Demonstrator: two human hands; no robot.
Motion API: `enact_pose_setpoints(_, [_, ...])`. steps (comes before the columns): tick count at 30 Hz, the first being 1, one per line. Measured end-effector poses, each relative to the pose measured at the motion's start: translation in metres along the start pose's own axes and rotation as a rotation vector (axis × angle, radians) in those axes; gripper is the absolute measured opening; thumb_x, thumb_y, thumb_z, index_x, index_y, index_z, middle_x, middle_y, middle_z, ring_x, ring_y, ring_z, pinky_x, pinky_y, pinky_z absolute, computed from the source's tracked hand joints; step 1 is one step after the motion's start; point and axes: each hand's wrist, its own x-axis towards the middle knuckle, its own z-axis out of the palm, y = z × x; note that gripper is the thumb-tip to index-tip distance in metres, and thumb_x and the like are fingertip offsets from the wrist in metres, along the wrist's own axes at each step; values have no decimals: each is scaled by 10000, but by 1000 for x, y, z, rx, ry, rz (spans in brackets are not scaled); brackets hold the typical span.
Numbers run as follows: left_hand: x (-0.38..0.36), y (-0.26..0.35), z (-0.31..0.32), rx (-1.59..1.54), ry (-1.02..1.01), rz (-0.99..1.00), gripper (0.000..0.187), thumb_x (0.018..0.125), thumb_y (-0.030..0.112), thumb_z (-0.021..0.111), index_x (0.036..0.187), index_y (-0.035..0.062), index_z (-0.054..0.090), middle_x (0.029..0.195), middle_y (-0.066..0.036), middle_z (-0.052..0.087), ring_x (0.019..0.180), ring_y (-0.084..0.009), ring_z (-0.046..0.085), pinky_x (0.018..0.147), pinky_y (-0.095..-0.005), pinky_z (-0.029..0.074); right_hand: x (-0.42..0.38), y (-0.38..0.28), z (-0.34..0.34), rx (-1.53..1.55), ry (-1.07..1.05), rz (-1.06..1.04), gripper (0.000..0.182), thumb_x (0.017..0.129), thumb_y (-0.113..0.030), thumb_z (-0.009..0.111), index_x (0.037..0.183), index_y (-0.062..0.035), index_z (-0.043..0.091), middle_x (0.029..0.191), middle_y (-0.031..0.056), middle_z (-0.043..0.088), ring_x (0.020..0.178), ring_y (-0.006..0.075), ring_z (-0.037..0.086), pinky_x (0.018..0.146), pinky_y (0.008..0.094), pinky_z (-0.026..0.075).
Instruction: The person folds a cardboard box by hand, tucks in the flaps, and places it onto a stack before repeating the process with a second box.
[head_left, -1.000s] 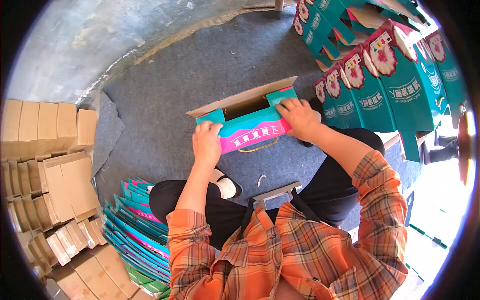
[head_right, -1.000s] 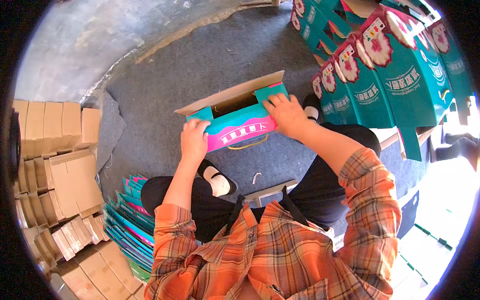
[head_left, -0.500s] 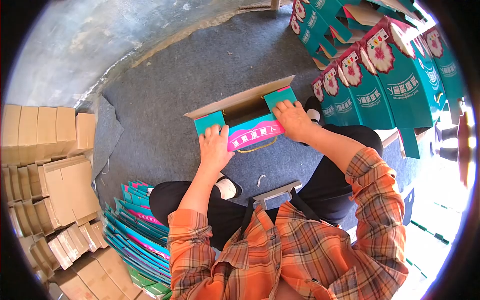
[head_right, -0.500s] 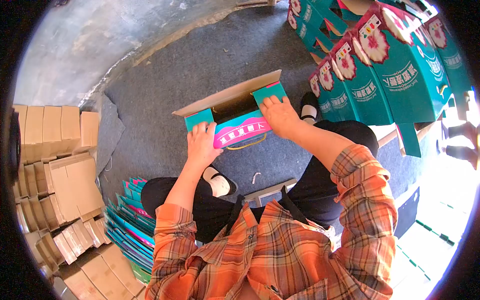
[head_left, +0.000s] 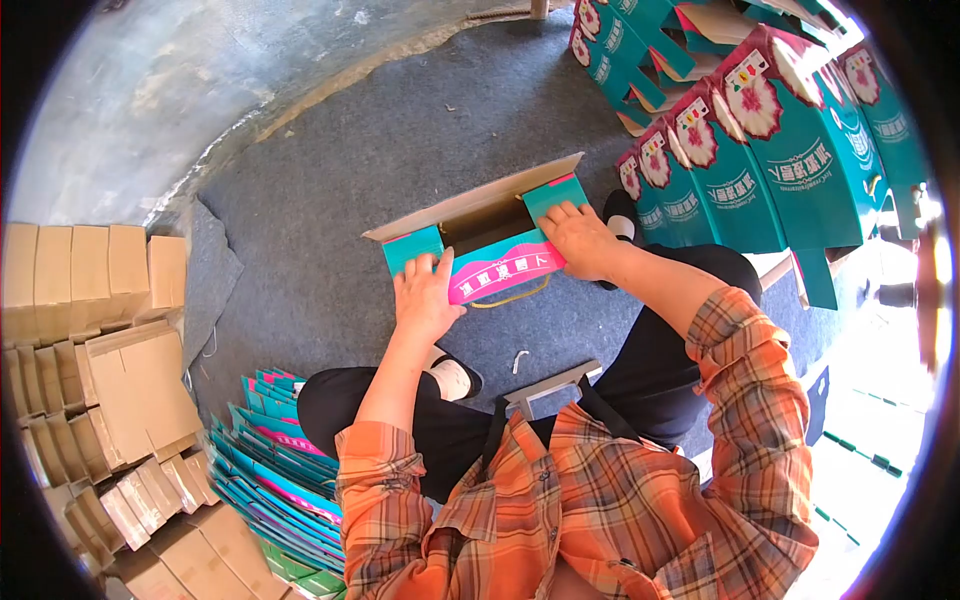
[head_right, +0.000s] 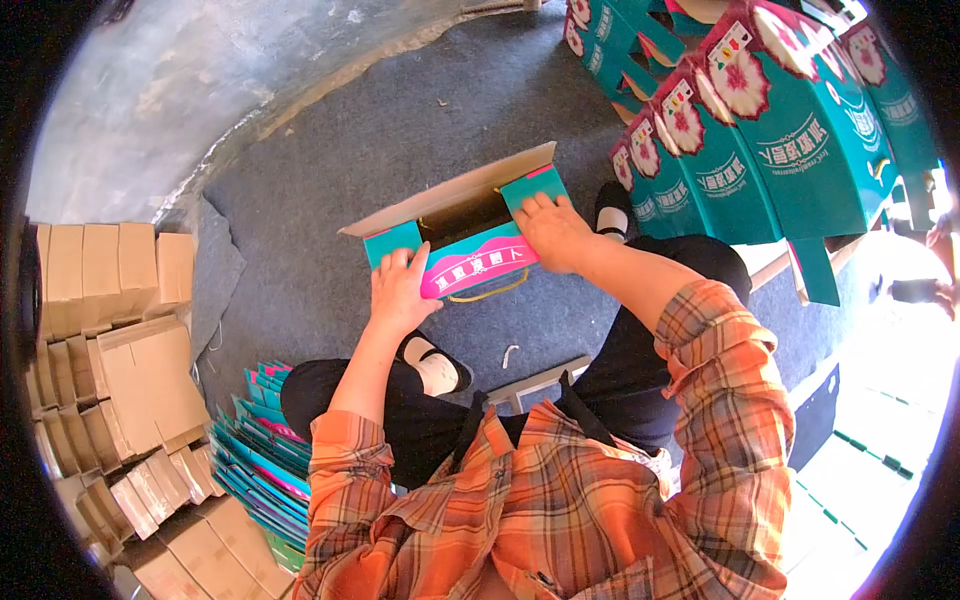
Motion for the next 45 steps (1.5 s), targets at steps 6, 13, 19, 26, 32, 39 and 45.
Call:
enact_pose_setpoints(6, [-14, 9, 25, 58, 88, 79, 785, 750, 155, 736, 1446, 124, 374, 1480, -105, 344, 1375, -321, 315, 1106, -562, 254, -8, 0, 10, -21, 43, -2, 867, 777, -218, 697, 1477, 1, 235, 1478, 176, 342, 1384, 314, 305, 1095, 511, 270])
enact_pose_setpoints(13, [-13, 7, 30, 60, -4, 129, 566, 920, 69, 415, 1476, 130, 325, 1567, -98, 233, 1439, -332, 221, 1142, -553, 208, -5, -4, 3, -66, -113, 35, 937, 788, -325, 715, 1496, -12, 186, 1570, 158, 182, 1455, 297, 168, 1106, 601, 200])
enact_pose_setpoints(19, [-12, 10, 27, 58, -42, 126, 583, 916, 68, 415, 1485, 131, 306, 1575, -94, 215, 1444, -314, 218, 1152, -528, 207, -18, -21, 20, -132, 5, -25, 725, 845, -154, 588, 1478, -17, 262, 1559, 167, 220, 1450, 301, 198, 1105, 536, 263])
enact_pose_setpoints(26, [-10, 16, 24, 69, -69, 108, 608, 899, 59, 454, 1484, 129, 308, 1571, -94, 228, 1443, -318, 219, 1147, -529, 219, -20, -14, 16, -111, 28, -92, 659, 813, -91, 579, 1431, -26, 360, 1541, 140, 283, 1429, 287, 260, 1076, 440, 343])
enact_pose_setpoints(32, [-12, 19, 14, 49, -113, 97, 678, 871, 120, 591, 1485, 126, 304, 1575, -93, 214, 1444, -323, 209, 1148, -532, 216, -13, -2, 28, -151, 277, -146, 568, 813, -131, 562, 1364, -33, 459, 1304, 97, 531, 1212, 237, 484, 907, 390, 421])
enact_pose_setpoints(39, [-7, 18, 4, -51, -161, 81, 766, 818, 202, 700, 1477, 123, 315, 1568, -121, 221, 1444, -336, 201, 1139, -548, 221, 11, -16, 31, -214, 187, -97, 446, 809, -129, 553, 1243, -22, 554, 1119, 58, 595, 1049, 219, 532, 769, 378, 434])
enact_pose_setpoints(45, [1, -21, -28, -504, 540, 182, 449, 824, 139, 682, 1251, 36, 591, 1388, -191, 487, 1307, -353, 439, 1091, -433, 340, 15, -27, -15, -74, -41, -26, 504, 708, -256, 678, 1142, -14, 592, 1119, 121, 594, 1075, 255, 541, 819, 399, 472])
